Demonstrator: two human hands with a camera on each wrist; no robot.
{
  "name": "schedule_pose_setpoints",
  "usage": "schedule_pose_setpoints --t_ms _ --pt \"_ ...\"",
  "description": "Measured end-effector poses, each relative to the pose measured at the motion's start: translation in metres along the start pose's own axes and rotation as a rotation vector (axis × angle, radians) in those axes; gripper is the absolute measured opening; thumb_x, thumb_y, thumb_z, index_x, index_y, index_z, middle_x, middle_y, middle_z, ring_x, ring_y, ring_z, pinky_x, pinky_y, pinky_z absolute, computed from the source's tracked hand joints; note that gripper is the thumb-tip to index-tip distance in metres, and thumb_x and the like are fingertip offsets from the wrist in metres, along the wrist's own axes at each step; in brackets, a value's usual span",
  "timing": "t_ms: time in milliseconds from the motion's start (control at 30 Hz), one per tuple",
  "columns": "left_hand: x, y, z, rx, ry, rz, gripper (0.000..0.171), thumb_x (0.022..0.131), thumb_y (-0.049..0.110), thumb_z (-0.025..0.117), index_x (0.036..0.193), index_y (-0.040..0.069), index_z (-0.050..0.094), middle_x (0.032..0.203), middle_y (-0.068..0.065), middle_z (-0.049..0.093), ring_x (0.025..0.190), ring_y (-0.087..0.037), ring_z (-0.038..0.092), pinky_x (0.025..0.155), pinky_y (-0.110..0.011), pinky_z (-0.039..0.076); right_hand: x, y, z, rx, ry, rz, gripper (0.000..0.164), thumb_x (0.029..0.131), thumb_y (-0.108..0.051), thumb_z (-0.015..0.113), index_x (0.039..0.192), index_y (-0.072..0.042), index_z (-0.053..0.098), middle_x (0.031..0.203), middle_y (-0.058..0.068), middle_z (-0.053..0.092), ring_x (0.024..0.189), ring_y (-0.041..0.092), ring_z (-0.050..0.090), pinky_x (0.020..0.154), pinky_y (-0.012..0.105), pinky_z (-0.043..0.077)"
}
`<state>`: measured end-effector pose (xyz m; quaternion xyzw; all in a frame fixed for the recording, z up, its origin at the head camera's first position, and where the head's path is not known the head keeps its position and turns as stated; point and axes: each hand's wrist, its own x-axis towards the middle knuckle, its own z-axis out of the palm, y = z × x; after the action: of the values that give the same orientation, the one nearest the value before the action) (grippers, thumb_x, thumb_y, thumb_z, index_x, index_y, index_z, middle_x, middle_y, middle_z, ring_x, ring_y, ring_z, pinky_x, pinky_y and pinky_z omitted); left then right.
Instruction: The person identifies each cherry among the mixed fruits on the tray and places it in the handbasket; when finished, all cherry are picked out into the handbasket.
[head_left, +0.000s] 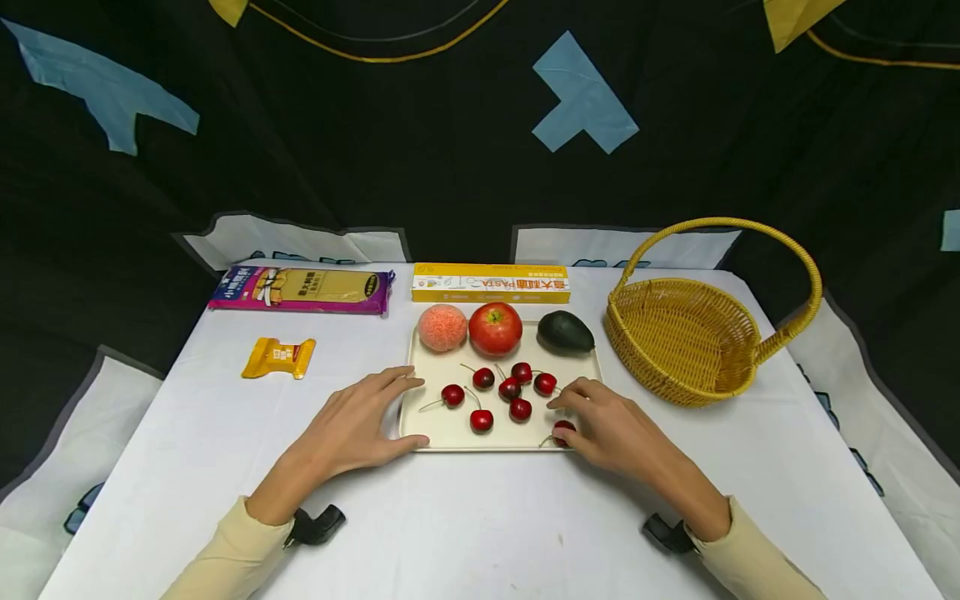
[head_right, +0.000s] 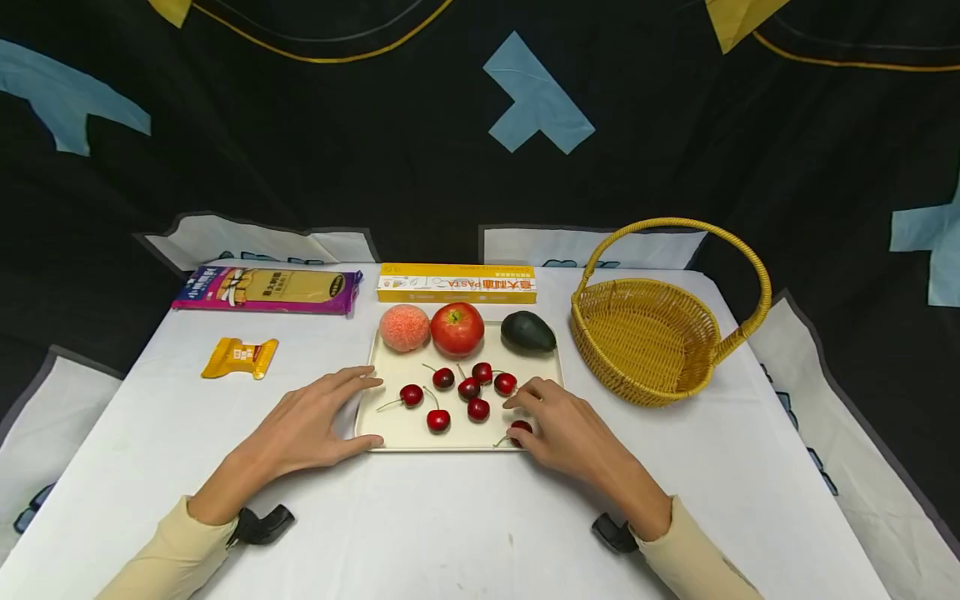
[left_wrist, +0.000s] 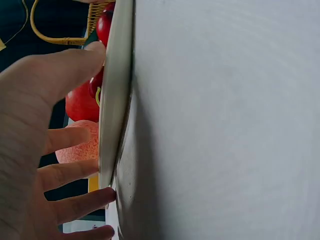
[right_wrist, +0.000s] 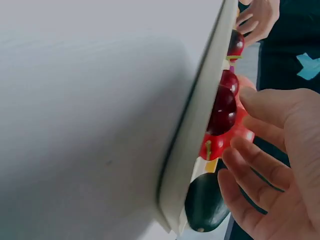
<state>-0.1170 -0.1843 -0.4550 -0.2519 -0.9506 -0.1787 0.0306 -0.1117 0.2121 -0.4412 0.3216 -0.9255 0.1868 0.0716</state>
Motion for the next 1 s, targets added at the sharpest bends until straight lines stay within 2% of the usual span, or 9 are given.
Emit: schedule_pose_setpoints --t_ms 267,533,733,1000 --pt "-0.001 -0.004 0.001 0.008 -0.008 -0.008 0.070 0.082 0.064 0.085 0.134 0.019 0.071 0.158 -0.008 0.056 0.136 -0.036 0.061 0.098 -0.062 0.057 -0.010 0.004 0.001 0.031 -0.070 -0.020 0.025 0.091 -0.021 0.088 0.115 -0.020 0.080 0.109 -0.007 0.069 0.093 0.006 0.063 0.076 0.029 0.058" --pt "-0.002 -0.010 -0.001 0.004 -0.014 0.001 0.068 0.082 0.064 0.085 0.132 0.019 0.072 0.162 -0.005 0.054 0.142 -0.032 0.057 0.104 -0.060 0.055 -0.009 0.006 -0.005 0.002 -0.050 -0.049 0.021 0.092 -0.024 0.089 0.110 -0.019 0.081 0.106 -0.008 0.070 0.091 0.005 0.063 0.075 0.028 0.057" --pt "-0.003 -0.012 -0.001 0.003 -0.026 -0.014 0.066 0.082 0.067 0.084 0.127 0.020 0.074 0.163 -0.004 0.053 0.144 -0.033 0.055 0.105 -0.063 0.053 -0.003 0.012 -0.025 -0.036 0.002 -0.065 0.021 0.090 -0.026 0.090 0.107 -0.017 0.081 0.106 -0.008 0.073 0.094 0.009 0.068 0.074 0.031 0.058" --pt "-0.002 -0.013 -0.002 0.002 -0.030 -0.012 0.065 0.082 0.067 0.084 0.127 0.020 0.075 0.163 -0.004 0.053 0.144 -0.033 0.055 0.106 -0.063 0.053 0.007 0.031 -0.059 -0.032 0.075 -0.026 0.019 0.088 -0.017 0.091 0.104 -0.015 0.081 0.102 -0.002 0.074 0.088 0.015 0.071 0.073 0.037 0.061"
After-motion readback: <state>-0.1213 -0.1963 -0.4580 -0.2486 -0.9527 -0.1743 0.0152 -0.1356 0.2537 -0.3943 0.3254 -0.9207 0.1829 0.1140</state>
